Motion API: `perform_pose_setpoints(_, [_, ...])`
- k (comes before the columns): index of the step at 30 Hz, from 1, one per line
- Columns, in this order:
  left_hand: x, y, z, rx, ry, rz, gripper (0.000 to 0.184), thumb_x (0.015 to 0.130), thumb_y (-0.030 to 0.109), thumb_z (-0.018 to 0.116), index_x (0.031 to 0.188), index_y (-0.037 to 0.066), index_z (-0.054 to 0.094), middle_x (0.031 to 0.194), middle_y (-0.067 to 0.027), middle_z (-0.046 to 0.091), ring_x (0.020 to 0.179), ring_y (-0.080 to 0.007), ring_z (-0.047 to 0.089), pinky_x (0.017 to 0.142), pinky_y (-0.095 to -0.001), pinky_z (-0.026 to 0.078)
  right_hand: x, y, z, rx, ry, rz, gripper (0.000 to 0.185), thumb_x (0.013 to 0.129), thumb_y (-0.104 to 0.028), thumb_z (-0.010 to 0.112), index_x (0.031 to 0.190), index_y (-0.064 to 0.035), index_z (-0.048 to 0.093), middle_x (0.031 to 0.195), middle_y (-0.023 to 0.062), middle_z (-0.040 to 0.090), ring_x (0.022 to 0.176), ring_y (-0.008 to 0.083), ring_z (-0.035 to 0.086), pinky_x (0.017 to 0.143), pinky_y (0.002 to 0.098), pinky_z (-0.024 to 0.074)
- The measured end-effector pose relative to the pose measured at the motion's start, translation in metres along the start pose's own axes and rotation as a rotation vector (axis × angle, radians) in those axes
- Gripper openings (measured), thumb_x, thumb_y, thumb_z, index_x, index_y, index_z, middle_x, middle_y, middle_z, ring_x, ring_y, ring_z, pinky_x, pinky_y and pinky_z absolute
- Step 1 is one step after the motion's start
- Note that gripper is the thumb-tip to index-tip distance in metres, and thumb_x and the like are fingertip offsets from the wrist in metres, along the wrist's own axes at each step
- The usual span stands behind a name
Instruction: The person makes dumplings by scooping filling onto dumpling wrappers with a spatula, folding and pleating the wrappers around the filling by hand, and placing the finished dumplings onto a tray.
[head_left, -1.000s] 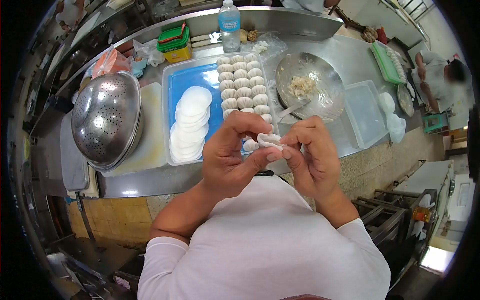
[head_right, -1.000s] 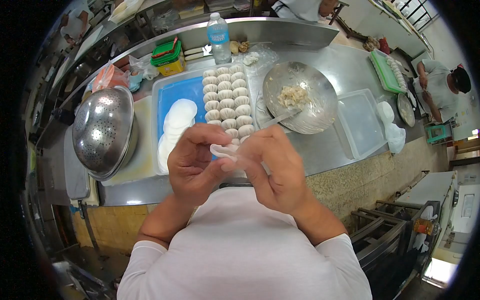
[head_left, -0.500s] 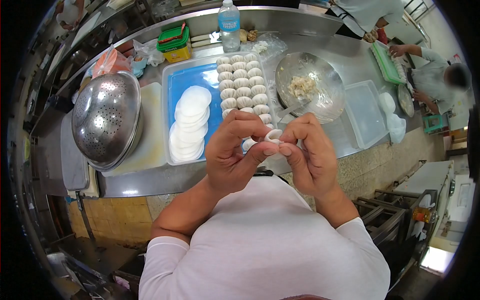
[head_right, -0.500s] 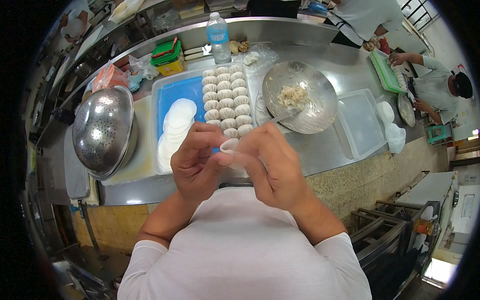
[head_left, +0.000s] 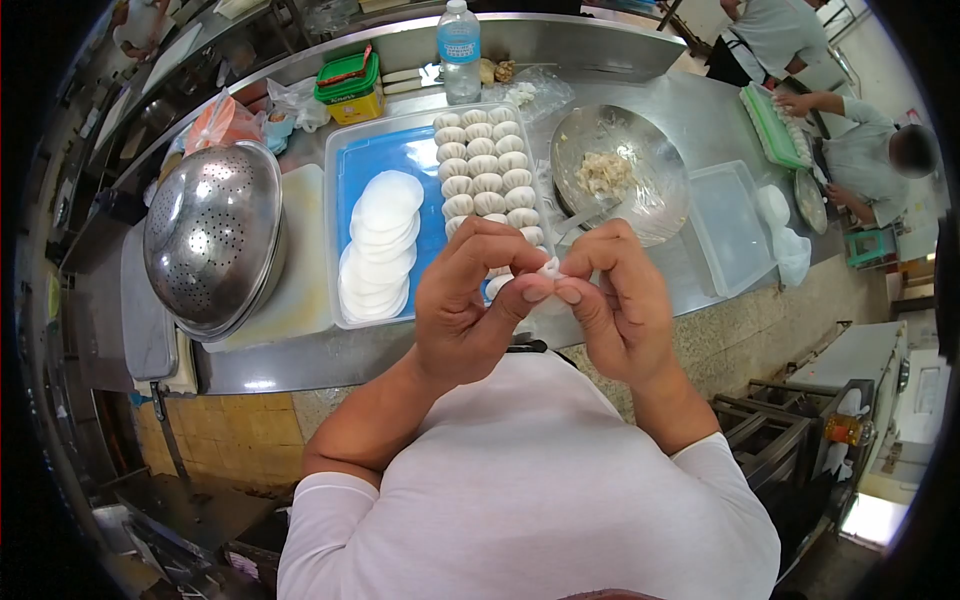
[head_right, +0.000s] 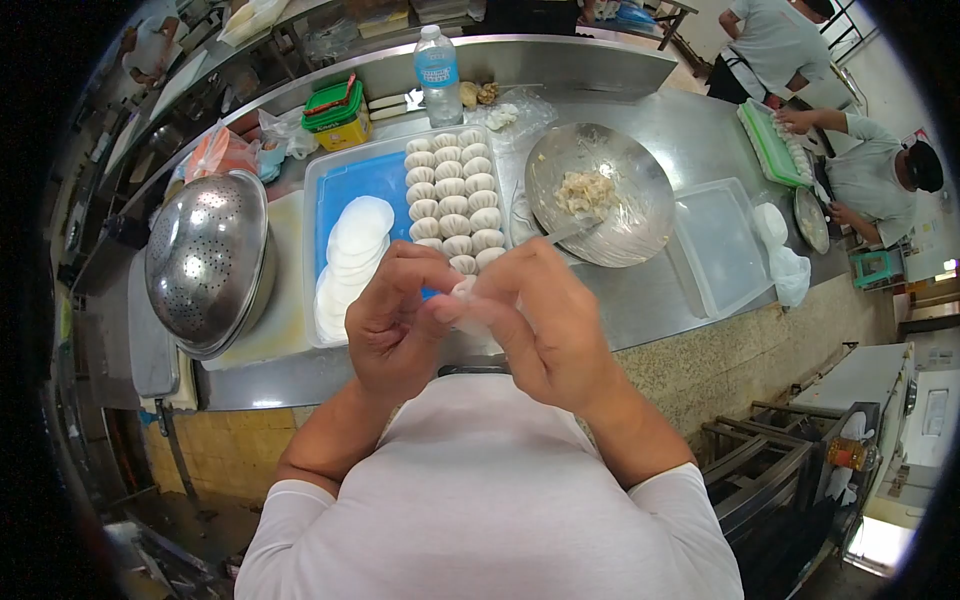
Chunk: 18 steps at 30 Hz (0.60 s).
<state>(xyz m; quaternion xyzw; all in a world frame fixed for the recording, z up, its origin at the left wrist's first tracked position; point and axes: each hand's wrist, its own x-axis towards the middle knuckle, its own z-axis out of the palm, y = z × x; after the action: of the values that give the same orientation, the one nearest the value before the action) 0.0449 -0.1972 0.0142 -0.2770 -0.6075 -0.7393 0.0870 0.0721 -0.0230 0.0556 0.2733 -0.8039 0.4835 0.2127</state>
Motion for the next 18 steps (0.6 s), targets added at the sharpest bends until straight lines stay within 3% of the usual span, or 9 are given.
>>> perform_pose_setpoints(2, [0.003,-0.001,-0.002,0.024,-0.022,0.079,0.019,0.091,0.011,0.075,0.104,0.001,0.065,0.099,-0.0093,0.062,0.09,-0.0199,0.056,0.079,-0.0291,0.047,-0.006,-0.001,0.006,0.231,0.125,0.283,0.011,0.089,-0.001,0.069,0.099,0.0026,0.065,0.087,0.0113,0.061,0.078,0.0274,0.055,0.068,0.0354,0.0472])
perform_pose_setpoints(6, [0.005,-0.001,-0.004,0.081,-0.055,0.061,0.017,0.092,0.011,0.074,0.103,0.0,0.066,0.1,-0.0098,0.062,0.09,-0.0196,0.057,0.079,-0.0293,0.047,0.003,0.001,0.0,0.059,0.018,0.147,0.012,0.09,-0.003,0.069,0.099,0.003,0.064,0.085,0.0119,0.06,0.076,0.0269,0.055,0.067,0.0347,0.0469])
perform_pose_setpoints(8, [0.005,-0.002,-0.001,0.098,0.034,0.069,0.015,0.092,0.01,0.074,0.102,0.0,0.066,0.099,-0.0095,0.063,0.09,-0.0189,0.057,0.079,-0.0293,0.048,0.004,0.005,0.0,-0.045,-0.033,0.034,0.012,0.09,-0.003,0.07,0.099,0.0027,0.064,0.086,0.0115,0.061,0.076,0.0249,0.056,0.068,0.0333,0.0477])
perform_pose_setpoints(12, [0.004,-0.002,-0.006,-0.033,0.001,0.01,0.015,0.091,0.009,0.075,0.101,0.001,0.067,0.098,-0.0087,0.063,0.09,-0.0182,0.057,0.079,-0.0288,0.047,0.006,0.006,0.0,-0.033,-0.054,-0.009,0.012,0.089,-0.003,0.071,0.097,0.0026,0.063,0.085,0.0119,0.061,0.075,0.0247,0.056,0.067,0.0333,0.0476])
perform_pose_setpoints(14, [0.007,0.001,-0.01,-0.002,-0.02,0.015,0.013,0.091,0.008,0.074,0.099,0.001,0.068,0.097,-0.0079,0.062,0.089,-0.0173,0.057,0.078,-0.0277,0.047,0.004,0.005,0.004,0.15,0.033,0.209,0.012,0.088,-0.002,0.071,0.096,0.0022,0.063,0.085,0.0126,0.06,0.073,0.026,0.055,0.066,0.0348,0.0471])
perform_pose_setpoints(18, [0.011,0.001,-0.017,-0.008,-0.06,-0.033,0.01,0.09,0.005,0.075,0.097,0.001,0.069,0.097,-0.0079,0.062,0.091,-0.0166,0.057,0.08,-0.0275,0.047,0.008,0.014,0.0,0.039,-0.062,0.046,0.014,0.087,-0.002,0.072,0.098,0.0018,0.063,0.084,0.0112,0.058,0.072,0.0247,0.054,0.064,0.0351,0.0463])
